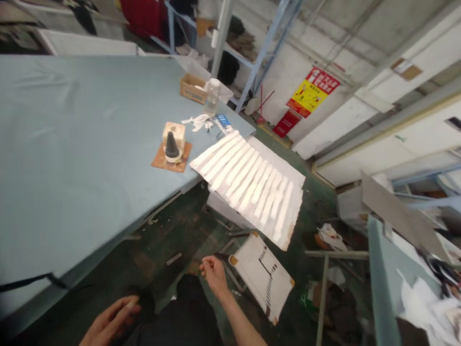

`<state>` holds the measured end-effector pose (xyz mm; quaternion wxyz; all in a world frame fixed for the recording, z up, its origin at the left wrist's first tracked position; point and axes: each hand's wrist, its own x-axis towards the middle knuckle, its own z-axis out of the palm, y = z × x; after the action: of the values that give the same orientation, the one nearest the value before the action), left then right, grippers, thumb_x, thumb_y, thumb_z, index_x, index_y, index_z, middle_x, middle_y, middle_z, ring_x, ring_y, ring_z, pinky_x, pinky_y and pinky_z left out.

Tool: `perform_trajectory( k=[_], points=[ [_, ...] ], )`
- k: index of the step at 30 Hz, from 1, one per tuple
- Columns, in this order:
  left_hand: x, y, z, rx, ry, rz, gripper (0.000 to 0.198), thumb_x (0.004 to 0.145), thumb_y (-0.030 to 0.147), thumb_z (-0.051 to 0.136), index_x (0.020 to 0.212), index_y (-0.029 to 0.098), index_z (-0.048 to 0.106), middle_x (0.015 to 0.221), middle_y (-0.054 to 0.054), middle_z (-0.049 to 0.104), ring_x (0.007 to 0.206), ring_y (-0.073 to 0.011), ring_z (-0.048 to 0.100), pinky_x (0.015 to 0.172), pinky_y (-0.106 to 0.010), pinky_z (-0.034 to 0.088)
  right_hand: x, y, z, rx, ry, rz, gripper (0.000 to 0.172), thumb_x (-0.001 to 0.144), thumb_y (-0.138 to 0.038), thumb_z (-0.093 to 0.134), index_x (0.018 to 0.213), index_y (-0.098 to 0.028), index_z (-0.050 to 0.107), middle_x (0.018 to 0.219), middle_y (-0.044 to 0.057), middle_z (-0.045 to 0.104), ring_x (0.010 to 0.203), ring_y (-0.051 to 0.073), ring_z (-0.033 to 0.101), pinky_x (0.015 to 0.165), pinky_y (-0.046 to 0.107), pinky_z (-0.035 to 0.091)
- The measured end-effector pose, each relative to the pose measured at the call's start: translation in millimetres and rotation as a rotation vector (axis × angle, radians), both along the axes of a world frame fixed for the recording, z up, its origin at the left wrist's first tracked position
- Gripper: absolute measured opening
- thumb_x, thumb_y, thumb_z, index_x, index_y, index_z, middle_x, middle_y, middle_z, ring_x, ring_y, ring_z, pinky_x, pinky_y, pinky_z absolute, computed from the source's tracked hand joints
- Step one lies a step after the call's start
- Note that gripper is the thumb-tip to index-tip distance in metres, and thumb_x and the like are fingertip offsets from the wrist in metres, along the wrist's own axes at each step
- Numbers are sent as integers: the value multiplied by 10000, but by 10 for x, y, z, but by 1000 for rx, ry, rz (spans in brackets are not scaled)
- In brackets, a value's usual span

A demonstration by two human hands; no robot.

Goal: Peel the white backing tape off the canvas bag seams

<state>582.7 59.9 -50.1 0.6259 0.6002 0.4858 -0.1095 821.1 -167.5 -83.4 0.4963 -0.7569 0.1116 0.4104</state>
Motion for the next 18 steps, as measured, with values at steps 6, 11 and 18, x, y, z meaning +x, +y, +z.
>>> perform_trajectory(
  k=[6, 11, 18],
  points=[
    [1172, -224, 342, 44, -81, -384, 697, 678, 851, 667, 980, 239, 806, 964, -87, 841, 920, -346, 788, 880, -415, 643, 430, -549, -53, 16, 77, -276, 319, 1056, -400, 675, 1267, -160, 676, 1185, 80, 725, 966, 203, 730, 836, 390, 647],
    [1758, -108, 272, -19, -102, -631, 749, 703, 816, 665, 1129, 215, 797, 1075, -98, 847, 1016, -343, 784, 951, -424, 632, 811, -533, -151, 47, 71, -489, 346, 1049, -400, 684, 1302, -164, 669, 1251, 95, 714, 1035, 226, 730, 884, 424, 646],
    [2420, 145, 165, -62, -130, -831, 773, 723, 803, 663, 1195, 204, 785, 1144, -115, 835, 1094, -360, 769, 965, -426, 634, 1168, -556, -136, -14, -39, -640, 341, 1049, -395, 686, 1300, -164, 671, 1247, 94, 716, 1029, 223, 732, 877, 419, 649]
  ],
)
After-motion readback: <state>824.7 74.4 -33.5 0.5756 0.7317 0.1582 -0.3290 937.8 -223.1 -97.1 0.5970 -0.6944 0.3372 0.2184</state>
